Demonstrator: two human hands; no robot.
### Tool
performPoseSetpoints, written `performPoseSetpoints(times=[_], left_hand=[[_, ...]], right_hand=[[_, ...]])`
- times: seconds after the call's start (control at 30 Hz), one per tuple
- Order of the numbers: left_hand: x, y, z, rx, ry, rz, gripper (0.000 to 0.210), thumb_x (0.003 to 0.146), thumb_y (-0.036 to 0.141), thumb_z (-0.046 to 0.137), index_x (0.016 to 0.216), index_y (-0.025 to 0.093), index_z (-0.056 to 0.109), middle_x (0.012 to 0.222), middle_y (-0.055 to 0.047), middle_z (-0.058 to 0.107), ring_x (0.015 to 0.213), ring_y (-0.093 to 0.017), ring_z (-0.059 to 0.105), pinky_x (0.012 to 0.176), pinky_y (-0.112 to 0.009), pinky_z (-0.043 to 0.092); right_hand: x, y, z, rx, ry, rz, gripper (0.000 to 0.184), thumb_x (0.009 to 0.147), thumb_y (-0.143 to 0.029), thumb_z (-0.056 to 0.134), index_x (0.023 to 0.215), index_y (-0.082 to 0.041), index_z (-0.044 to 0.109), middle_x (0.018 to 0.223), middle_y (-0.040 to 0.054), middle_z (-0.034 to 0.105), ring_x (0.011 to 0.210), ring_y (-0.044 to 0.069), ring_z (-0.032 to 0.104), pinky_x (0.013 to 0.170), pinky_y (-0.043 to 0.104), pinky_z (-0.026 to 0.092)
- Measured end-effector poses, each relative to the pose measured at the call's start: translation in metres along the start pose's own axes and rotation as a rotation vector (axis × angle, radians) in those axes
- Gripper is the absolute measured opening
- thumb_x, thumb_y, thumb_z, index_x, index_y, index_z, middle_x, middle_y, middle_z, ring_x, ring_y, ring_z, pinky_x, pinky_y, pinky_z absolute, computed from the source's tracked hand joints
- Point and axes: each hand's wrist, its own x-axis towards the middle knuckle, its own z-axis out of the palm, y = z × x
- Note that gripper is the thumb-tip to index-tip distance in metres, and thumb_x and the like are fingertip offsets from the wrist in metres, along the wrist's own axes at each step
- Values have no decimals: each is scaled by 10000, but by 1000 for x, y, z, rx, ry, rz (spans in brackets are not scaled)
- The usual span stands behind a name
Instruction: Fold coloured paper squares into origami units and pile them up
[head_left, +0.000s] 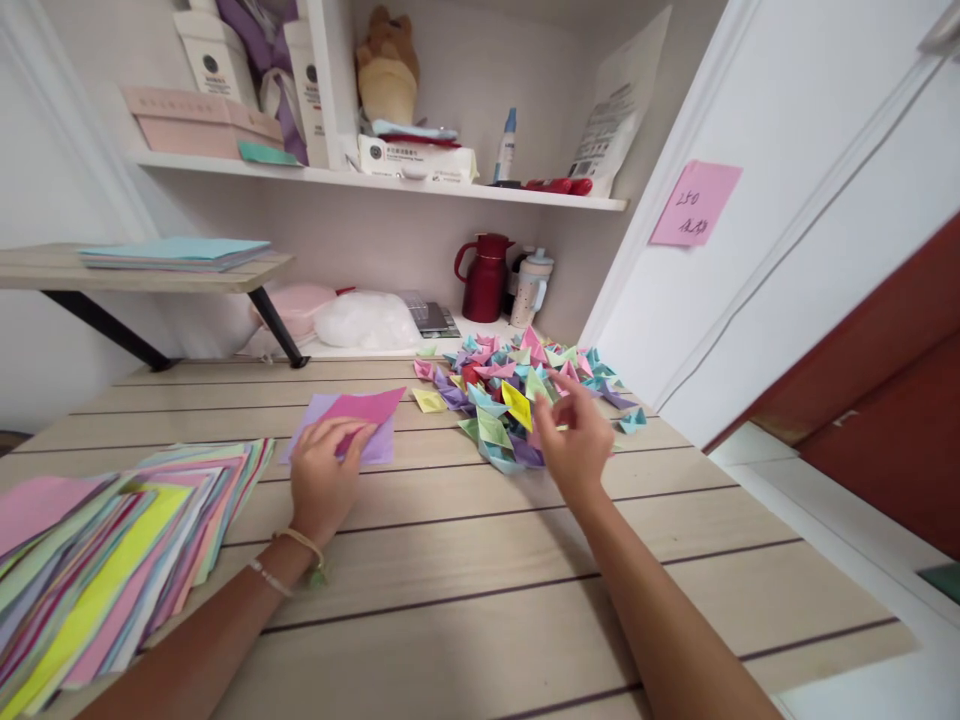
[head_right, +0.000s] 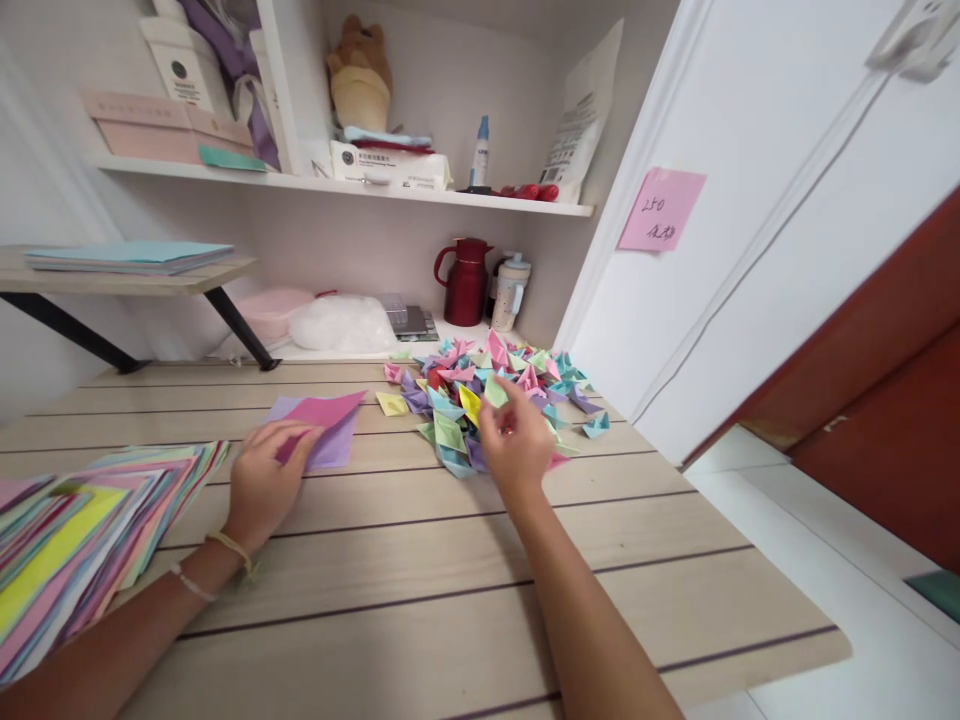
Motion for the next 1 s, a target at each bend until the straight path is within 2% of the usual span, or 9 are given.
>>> performPoseSetpoints(times=[0.13,0.2,0.33,0.43,0.53,0.63,0.73,0.9,1.0], left_hand=[[-10,16,-3,-74,-72,186,89,777,270,600,791,243,685,850,-36,686,881,-224,565,847,-382,385],[-15,22,-4,-128,-162,364,69,762,259,629,801,259,686,821,-24,688,849,-203,574,825,-362,400],[-16,25,-4,-181,-185,577,234,683,353,705,899,269,670,893,-28,647,853,-194,570,813,-350,422],[-13,22,-2,-149,-45,364,554,557,443,765,1047,238,610,1030,-74,524,949,-240,523,842,-387,426],[-9,16,4,-222,45,36,750,505,440,790,1159,205,507,1007,-71,465,904,-224,510,802,-375,448],[-10,14,10,-506,-109,-183,621,690,359,681,1206,198,375,760,18,499,661,-131,518,654,-281,459],[-14,20,11,-764,-244,-282,492,793,283,580,1177,219,279,659,62,537,545,-101,529,579,-240,450],[-21,35,5,-802,-576,-190,477,793,246,580,1218,228,363,1033,-82,646,928,-184,625,800,-331,486],[-23,34,6,-698,-620,-185,489,730,263,647,1192,206,497,1124,-106,633,1013,-229,606,861,-361,484]], right_hand=[[-31,-29,13,256,-643,-199,585,765,-293,583,1321,-262,404,696,-21,670,554,143,571,572,252,442],[-42,-34,21,342,-805,-166,675,719,-300,639,1340,-274,375,820,-2,701,581,141,604,581,246,467],[-45,-29,31,430,-762,-83,314,701,-242,645,1012,-210,676,838,45,710,705,179,637,659,268,484],[-39,-25,31,505,-615,82,148,713,-293,643,750,-167,712,719,32,691,668,184,617,619,269,475],[-34,-25,30,646,-542,328,281,714,-411,642,658,-136,663,590,19,630,585,173,590,531,264,466],[-32,-28,30,851,-530,514,332,706,-444,646,813,-129,647,691,46,656,626,182,628,542,271,501],[-32,-31,31,973,-524,545,436,688,-426,672,1020,-162,573,812,50,662,605,164,646,512,251,507],[-39,-36,33,1077,-641,498,698,727,-380,655,1323,-230,324,712,6,650,558,163,642,526,273,513],[-44,-38,32,1073,-746,440,798,762,-354,631,1404,-198,182,613,-4,624,577,179,639,577,307,517]])
